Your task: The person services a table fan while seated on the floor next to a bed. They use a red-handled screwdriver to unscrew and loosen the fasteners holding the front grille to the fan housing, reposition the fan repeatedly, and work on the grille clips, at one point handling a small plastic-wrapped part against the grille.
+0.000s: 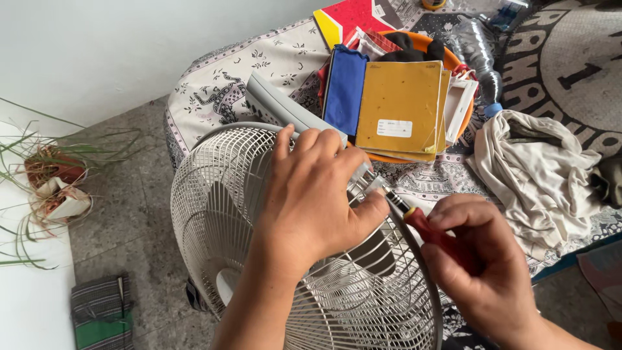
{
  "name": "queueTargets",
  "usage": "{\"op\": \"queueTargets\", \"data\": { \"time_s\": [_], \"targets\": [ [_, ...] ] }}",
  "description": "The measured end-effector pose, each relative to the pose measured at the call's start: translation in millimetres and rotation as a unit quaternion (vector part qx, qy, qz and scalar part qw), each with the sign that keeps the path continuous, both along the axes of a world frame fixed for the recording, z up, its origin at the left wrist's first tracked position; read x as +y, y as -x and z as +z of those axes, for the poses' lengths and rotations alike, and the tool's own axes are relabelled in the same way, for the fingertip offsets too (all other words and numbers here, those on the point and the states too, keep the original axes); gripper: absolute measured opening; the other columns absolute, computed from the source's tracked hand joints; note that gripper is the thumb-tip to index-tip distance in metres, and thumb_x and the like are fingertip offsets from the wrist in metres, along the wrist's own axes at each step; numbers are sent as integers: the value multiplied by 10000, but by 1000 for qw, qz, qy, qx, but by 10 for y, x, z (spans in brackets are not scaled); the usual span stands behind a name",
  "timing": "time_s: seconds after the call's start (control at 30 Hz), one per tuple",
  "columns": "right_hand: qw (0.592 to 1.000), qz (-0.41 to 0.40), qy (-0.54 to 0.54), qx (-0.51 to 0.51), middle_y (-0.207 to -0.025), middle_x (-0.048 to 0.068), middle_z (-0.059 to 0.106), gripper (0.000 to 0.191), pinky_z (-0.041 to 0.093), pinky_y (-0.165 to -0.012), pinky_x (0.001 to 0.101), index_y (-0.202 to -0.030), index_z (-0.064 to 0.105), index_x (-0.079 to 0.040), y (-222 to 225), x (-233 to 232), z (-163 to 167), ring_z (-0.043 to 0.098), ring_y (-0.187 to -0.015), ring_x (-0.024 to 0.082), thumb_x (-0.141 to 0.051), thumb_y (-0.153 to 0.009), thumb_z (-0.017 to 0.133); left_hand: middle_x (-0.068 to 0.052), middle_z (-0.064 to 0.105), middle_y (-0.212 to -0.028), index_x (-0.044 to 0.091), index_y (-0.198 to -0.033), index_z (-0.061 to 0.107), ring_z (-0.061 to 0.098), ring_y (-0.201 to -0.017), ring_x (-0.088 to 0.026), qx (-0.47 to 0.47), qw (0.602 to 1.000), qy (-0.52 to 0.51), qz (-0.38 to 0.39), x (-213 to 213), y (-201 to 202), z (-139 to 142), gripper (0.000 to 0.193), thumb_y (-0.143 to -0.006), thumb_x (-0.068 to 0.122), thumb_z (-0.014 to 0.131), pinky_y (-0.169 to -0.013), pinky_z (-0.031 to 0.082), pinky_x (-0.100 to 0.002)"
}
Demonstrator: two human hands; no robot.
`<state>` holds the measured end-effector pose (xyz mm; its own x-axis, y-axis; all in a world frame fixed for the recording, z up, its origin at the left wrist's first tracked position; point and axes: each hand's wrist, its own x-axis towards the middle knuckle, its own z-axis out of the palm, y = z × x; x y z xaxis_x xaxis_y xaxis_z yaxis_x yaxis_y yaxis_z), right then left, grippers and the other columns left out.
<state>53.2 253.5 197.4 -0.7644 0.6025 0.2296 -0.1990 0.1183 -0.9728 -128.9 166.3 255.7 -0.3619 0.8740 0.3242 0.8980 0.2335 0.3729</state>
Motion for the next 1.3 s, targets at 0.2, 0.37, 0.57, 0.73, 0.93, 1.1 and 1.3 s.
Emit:
{"op": "queueTargets", "data": {
  "time_s": [0.2,0.37,0.57,0.73,0.93,1.1,1.3],
  "targets": [
    [989,66,-131,2,-976,69,430,318,471,-942,324,-973,433,-63,90,206,148,499,-923,128,81,-711,539,-119,515,-846,66,-960,606,473,-927,-266,9,1000,-8,-7,15,17,-8,473,-630,404,576,-960,193,-509],
    [909,62,-412,-21,-944,50,454,317,522,-800,269,-950,470,-125,131,377,166,534,-870,162,-3,-698,620,-102,514,-830,70,-1008,597,477,-914,-245,8,999,35,5,32,28,-34,508,-626,403,558,-972,184,-508],
    [747,156,-645,-47,-1056,111,460,446,464,-640,312,-1067,480,-182,109,536,329,532,-834,226,-133,-637,587,-90,516,-871,91,-1054,593,476,-958,-258,25,1000,5,-8,18,3,-11,487,-692,414,543,-978,203,-494],
    [681,149,-717,-14,-1091,104,454,401,455,-662,300,-1044,429,-187,114,586,363,503,-869,218,-161,-656,526,-85,519,-828,122,-946,642,470,-933,-262,32,998,51,21,66,-37,6,599,-667,636,514,-963,225,-454],
    [610,201,-766,-5,-990,67,459,353,433,-585,270,-988,416,-166,139,626,429,488,-823,196,-126,-652,515,-67,531,-795,137,-780,667,481,-943,-252,30,995,78,46,130,-85,21,600,-629,693,498,-988,198,-462],
    [632,184,-753,-12,-1043,79,460,340,459,-585,280,-1005,411,-160,145,616,417,503,-831,199,-148,-684,522,-47,539,-799,129,-723,650,482,-949,-248,25,996,68,57,166,-92,10,516,-671,628,528,-983,190,-467],
    [849,22,-452,-272,-660,31,595,560,452,-455,327,-1159,379,-66,29,421,194,586,-551,179,-353,-733,605,-55,524,-780,126,-736,643,481,-945,-247,17,996,55,64,132,-114,-11,457,-708,571,544,-986,208,-447]
  ]
}}
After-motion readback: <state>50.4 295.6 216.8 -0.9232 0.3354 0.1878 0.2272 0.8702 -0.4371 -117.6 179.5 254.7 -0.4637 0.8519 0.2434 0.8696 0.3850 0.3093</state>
